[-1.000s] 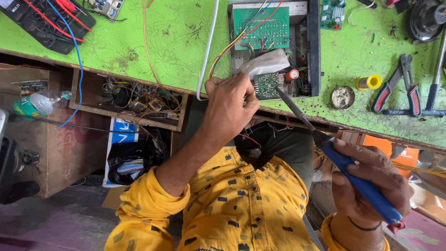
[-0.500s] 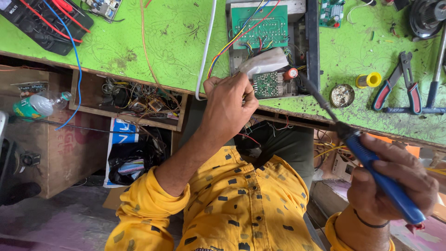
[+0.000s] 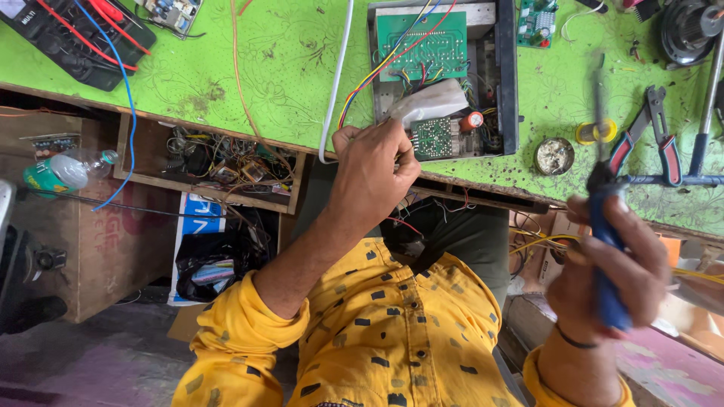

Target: The person solders a small green circuit board using a soldering iron and solder wire. They trim excess leads with pliers and then use a screwdriver to tighten screws on the device housing.

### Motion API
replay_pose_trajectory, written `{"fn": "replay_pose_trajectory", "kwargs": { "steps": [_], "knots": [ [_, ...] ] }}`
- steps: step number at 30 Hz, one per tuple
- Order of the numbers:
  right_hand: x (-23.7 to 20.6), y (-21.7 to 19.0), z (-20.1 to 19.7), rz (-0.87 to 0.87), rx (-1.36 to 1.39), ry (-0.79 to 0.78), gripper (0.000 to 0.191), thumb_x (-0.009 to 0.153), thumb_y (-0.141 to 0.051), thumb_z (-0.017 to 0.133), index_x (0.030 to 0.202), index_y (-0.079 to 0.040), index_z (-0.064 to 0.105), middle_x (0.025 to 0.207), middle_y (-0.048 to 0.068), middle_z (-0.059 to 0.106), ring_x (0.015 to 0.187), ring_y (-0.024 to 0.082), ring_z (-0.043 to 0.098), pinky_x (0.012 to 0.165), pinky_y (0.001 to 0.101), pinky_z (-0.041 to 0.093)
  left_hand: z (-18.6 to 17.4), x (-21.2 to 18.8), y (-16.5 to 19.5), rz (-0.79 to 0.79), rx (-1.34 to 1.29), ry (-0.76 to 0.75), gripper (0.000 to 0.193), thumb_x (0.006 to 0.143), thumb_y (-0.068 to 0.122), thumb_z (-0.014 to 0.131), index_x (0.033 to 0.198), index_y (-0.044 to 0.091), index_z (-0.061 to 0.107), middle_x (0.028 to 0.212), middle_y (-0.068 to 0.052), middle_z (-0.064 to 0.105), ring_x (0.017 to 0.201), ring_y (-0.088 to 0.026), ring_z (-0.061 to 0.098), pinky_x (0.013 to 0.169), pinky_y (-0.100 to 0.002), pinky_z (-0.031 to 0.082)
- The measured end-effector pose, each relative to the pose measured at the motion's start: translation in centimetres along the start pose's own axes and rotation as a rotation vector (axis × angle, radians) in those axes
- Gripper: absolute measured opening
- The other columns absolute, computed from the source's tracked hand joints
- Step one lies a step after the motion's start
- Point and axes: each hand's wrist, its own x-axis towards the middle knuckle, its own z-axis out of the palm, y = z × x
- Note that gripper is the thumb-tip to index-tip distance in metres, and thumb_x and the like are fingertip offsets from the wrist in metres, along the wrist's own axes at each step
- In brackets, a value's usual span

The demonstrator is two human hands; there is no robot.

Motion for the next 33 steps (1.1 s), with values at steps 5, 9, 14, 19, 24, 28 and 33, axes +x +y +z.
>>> {"fn": "replay_pose_trajectory", "kwargs": {
  "steps": [5,9,14,19,24,28,33],
  "knots": [
    [-0.4,0.7,6.0,0.005,-0.178,-0.095,0.017,0.104,-0.011,0.067,0.116,0.001,0.063,0.142,0.027,0.054,0.137,0.040,0.059,0.109,0.0451,0.056,0.0,-0.3,-0.1,0.016,0.002,0.003,0.021,0.083,0.003,0.074,0.090,0.010,0.054,0.082,-0.001,0.065,0.083,-0.022,0.067,0.090,-0.043,0.033],
    [-0.6,0.8,9.5,0.107,-0.186,-0.238,0.060,0.089,-0.026,0.091,0.132,-0.001,0.058,0.156,0.024,0.038,0.153,0.044,0.037,0.128,0.0551,0.035,0.1,-0.9,0.0,0.001,-0.008,-0.004,0.021,0.084,0.006,0.077,0.088,0.010,0.057,0.079,-0.001,0.065,0.081,-0.021,0.067,0.094,-0.043,0.034],
    [-0.4,1.0,11.6,0.148,-0.293,-0.273,0.075,0.076,-0.034,0.098,0.134,-0.005,0.060,0.153,0.022,0.041,0.145,0.044,0.037,0.121,0.0562,0.027,0.0,-1.6,0.2,-0.017,-0.145,0.055,0.023,0.093,0.012,0.075,0.111,0.008,0.061,0.103,-0.003,0.072,0.099,-0.020,0.069,0.100,-0.039,0.036],
    [-0.4,0.6,10.6,0.152,-0.270,-0.279,0.059,0.083,-0.018,0.093,0.132,-0.007,0.063,0.155,0.021,0.042,0.145,0.041,0.042,0.120,0.0538,0.036,-0.9,-1.7,0.3,-0.064,-0.183,-0.010,0.048,0.092,0.017,0.077,0.135,0.006,0.059,0.109,-0.004,0.074,0.103,-0.021,0.069,0.101,-0.039,0.035],
    [-0.7,-2.1,4.2,-0.016,-0.168,-0.093,0.024,0.103,0.001,0.077,0.125,-0.006,0.070,0.152,0.019,0.037,0.118,0.030,0.069,0.095,0.0320,0.059,-1.1,-0.9,0.0,-0.143,-0.207,-0.048,0.043,0.090,0.016,0.080,0.132,0.012,0.067,0.106,-0.002,0.077,0.101,-0.021,0.069,0.101,-0.039,0.042],
    [-0.4,-3.7,-1.0,0.005,-0.137,-0.052,0.027,0.094,-0.018,0.076,0.112,0.000,0.065,0.123,0.026,0.067,0.105,0.037,0.072,0.093,0.0403,0.061,-1.4,-0.8,-0.2,-0.161,-0.293,-0.096,0.045,0.089,0.015,0.080,0.132,0.013,0.067,0.104,-0.003,0.075,0.103,-0.021,0.067,0.096,-0.037,0.048],
    [-0.4,-5.2,-1.5,0.369,0.338,-0.103,0.025,0.091,-0.020,0.076,0.104,-0.002,0.062,0.116,0.021,0.071,0.093,0.026,0.077,0.084,0.0300,0.064,-1.2,-0.9,-0.1,-0.162,-0.282,-0.084,0.046,0.088,0.013,0.079,0.132,0.016,0.069,0.103,-0.003,0.074,0.101,-0.022,0.066,0.096,-0.038,0.048]
  ]
}}
